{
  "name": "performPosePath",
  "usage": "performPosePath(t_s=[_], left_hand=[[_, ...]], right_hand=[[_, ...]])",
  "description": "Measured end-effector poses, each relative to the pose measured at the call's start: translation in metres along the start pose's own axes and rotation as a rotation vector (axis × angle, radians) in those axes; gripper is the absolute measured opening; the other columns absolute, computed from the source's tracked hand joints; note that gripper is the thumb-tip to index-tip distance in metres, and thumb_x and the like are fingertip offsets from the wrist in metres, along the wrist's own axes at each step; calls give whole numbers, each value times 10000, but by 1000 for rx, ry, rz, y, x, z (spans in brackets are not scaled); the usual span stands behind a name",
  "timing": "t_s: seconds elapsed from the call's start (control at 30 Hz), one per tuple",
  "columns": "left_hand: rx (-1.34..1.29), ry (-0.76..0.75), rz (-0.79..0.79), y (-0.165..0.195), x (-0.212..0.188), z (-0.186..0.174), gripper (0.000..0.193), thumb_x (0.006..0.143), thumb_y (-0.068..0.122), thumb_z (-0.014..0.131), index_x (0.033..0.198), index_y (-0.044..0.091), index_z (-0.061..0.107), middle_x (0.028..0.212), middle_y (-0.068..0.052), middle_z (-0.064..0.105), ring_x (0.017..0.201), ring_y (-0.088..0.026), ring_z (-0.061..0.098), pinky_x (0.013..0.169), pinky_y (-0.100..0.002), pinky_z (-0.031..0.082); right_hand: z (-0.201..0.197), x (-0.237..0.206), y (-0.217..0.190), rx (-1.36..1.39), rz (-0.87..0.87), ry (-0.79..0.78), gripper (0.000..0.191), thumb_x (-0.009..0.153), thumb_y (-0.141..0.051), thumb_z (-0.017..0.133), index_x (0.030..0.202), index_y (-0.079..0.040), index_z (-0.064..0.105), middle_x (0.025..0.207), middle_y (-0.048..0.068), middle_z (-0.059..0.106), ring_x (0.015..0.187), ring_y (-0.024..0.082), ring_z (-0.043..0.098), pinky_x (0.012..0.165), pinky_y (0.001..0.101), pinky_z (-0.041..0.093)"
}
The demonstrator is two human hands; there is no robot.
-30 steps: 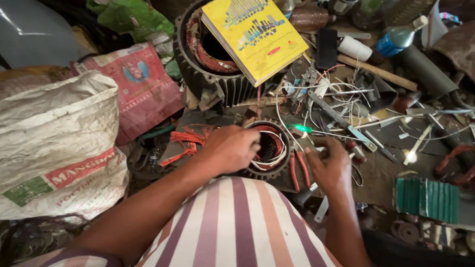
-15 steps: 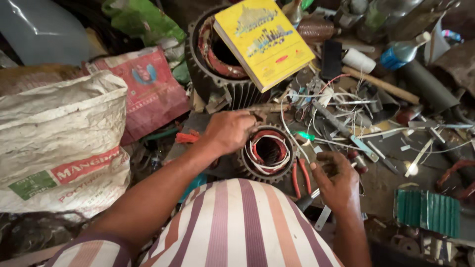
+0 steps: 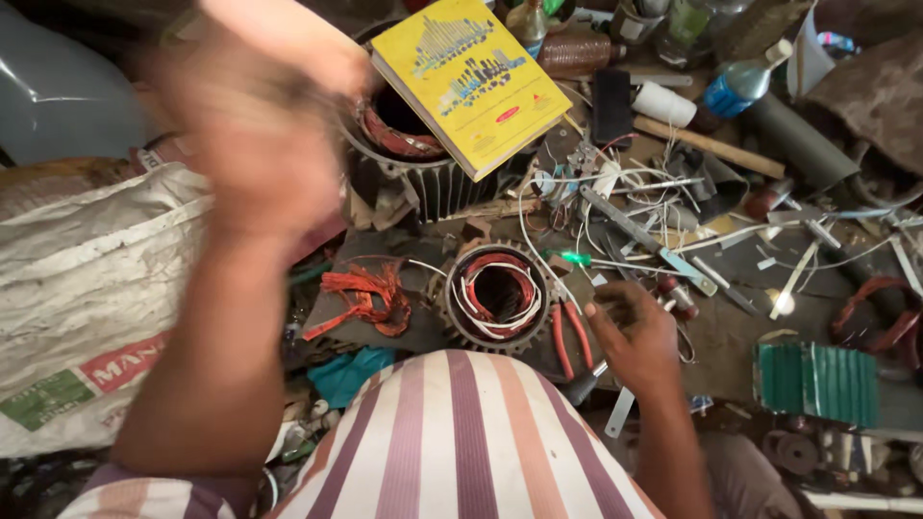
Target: The person winds insulated copper wire by hand into the slots of an electric motor stator on a cluttered workbench, pressing and routing the wire turns around the stator core and occasionally using pliers to cut or position the wire.
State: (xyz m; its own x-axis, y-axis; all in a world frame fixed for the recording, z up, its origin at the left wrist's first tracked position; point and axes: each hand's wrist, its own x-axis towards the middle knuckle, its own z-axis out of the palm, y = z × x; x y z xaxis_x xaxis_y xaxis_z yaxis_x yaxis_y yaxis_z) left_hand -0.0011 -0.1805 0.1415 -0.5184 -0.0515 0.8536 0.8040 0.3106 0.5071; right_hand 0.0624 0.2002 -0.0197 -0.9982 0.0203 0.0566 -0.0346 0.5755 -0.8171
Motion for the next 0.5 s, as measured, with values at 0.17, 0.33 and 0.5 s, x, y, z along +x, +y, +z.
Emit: performPosePath(t_s=[0.17,0.33,0.5], left_hand=[[-36,-15,-111,20,-6,-15,80,1056,9,646,983,8,613,804,-74,587,649,-154,515,630,-296,405],[152,-385,-457,21,-61,25,144,907,179,763,904,61,682,734,-36,675,628,-103,649,566,-279,502],[330,-638,-785,-5,-109,54,448,783,327,798,1137,96,652,778,-106,714,716,-305,701,600,-448,524]], right_hand=[[13,21,-14,-281,-119,0,291,846,-253,789,1039,-39,748,923,153,744,732,294,689,687,401,542],[25,49,-16,-501,-1,-199,288,816,-299,804,1029,-107,790,893,169,759,824,367,704,744,466,538],[18,65,19,-226,189,-301,240,876,-231,774,1016,-37,759,841,156,775,747,299,717,695,413,559]])
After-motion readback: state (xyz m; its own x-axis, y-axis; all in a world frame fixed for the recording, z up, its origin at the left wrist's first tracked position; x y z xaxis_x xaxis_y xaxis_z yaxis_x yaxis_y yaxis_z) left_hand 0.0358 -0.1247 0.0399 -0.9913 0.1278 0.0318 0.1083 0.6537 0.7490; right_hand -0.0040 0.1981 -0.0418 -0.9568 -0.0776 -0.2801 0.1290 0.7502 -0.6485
